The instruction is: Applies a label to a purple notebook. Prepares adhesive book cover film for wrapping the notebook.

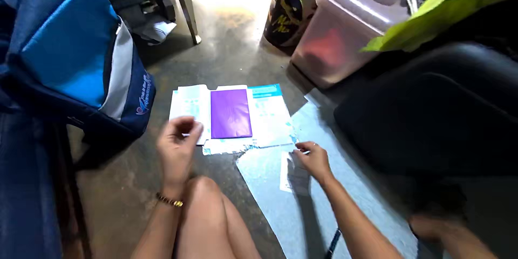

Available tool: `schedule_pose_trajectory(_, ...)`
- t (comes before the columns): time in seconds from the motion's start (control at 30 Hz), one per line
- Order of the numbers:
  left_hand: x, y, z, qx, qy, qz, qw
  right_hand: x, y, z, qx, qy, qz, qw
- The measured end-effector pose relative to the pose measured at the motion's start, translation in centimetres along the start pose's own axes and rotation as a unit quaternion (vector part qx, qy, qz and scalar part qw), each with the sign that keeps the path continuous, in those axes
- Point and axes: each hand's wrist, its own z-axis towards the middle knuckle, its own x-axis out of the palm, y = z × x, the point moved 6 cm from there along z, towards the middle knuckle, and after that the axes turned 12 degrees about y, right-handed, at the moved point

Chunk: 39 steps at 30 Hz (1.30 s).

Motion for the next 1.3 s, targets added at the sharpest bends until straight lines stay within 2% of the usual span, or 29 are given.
schedule_pose_trajectory(0.03, 1.4, 4.2, 0.9, -0.125, 0.041, 0.024, 0.991, 1.1, 0.7, 0.3, -0.025, -0.036, 0.012, 0.999)
schedule_pose_trajectory(0.07, 2.7, 7.9, 1.7, -0.217, 0.084, 0.037, 0.972, 2.0, 1.8, 0.9, -0.05, -0.065, 0.029, 0.996)
schedule_pose_trajectory(0.1, 4.0, 10.7, 2.3, -0.273, 0.118, 0.044, 0.954, 2.9, 3.1, 1.5, -0.073, -0.081, 0.049, 0.993)
schedule_pose_trajectory(0.17, 6.3, 13.8, 3.2, -0.325, 0.167, 0.078, 0.927, 4.7, 5.7, 2.9, -0.102, -0.079, 0.084, 0.988)
schedule_pose_trajectory(0.23, 8.0, 15.0, 4.1, -0.348, 0.193, 0.147, 0.906, 6.1, 7.8, 4.7, -0.074, -0.042, 0.107, 0.991)
schedule_pose_trajectory(0.33, 9.2, 15.6, 4.7, -0.366, 0.197, 0.233, 0.879, 7.4, 9.1, 6.9, 0.007, 0.005, 0.107, 0.994)
schedule_pose_trajectory(0.43, 9.2, 16.0, 4.8, -0.378, 0.172, 0.251, 0.874, 8.8, 9.0, 8.0, 0.041, 0.013, 0.11, 0.993)
schedule_pose_trajectory(0.6, 8.3, 17.2, 5.1, -0.386, 0.107, 0.18, 0.898, 9.6, 8.8, 8.2, 0.054, -0.03, 0.102, 0.993)
schedule_pose_trajectory(0.77, 8.2, 17.6, 5.6, -0.372, 0.086, 0.121, 0.916, 9.6, 8.0, 8.5, 0.075, -0.04, 0.164, 0.983)
schedule_pose_trajectory(0.9, 9.3, 16.8, 5.3, -0.32, 0.086, -0.016, 0.943, 9.0, 7.5, 8.3, 0.087, -0.036, 0.2, 0.975)
schedule_pose_trajectory(1.0, 9.3, 14.6, 4.1, -0.262, 0.09, -0.143, 0.95, 7.1, 6.8, 5.9, 0.032, -0.089, 0.271, 0.958)
schedule_pose_trajectory(1.07, 9.0, 12.3, 2.3, -0.253, 0.115, -0.207, 0.938, 6.1, 6.3, 2.9, -0.012, -0.079, 0.341, 0.937)
schedule_pose_trajectory(1.13, 8.9, 10.1, -0.3, -0.266, 0.145, -0.236, 0.923, 5.6, 6.1, -0.8, -0.039, -0.032, 0.434, 0.899)
schedule_pose_trajectory(1.2, 9.2, 8.7, -3.5, -0.295, 0.173, -0.241, 0.908, 5.7, 5.7, -4.4, -0.024, 0.009, 0.508, 0.861)
schedule_pose_trajectory(1.3, 9.8, 7.6, -7.8, -0.351, 0.212, -0.198, 0.89, 6.7, 3.6, -8.4, 0.013, 0.016, 0.519, 0.854)
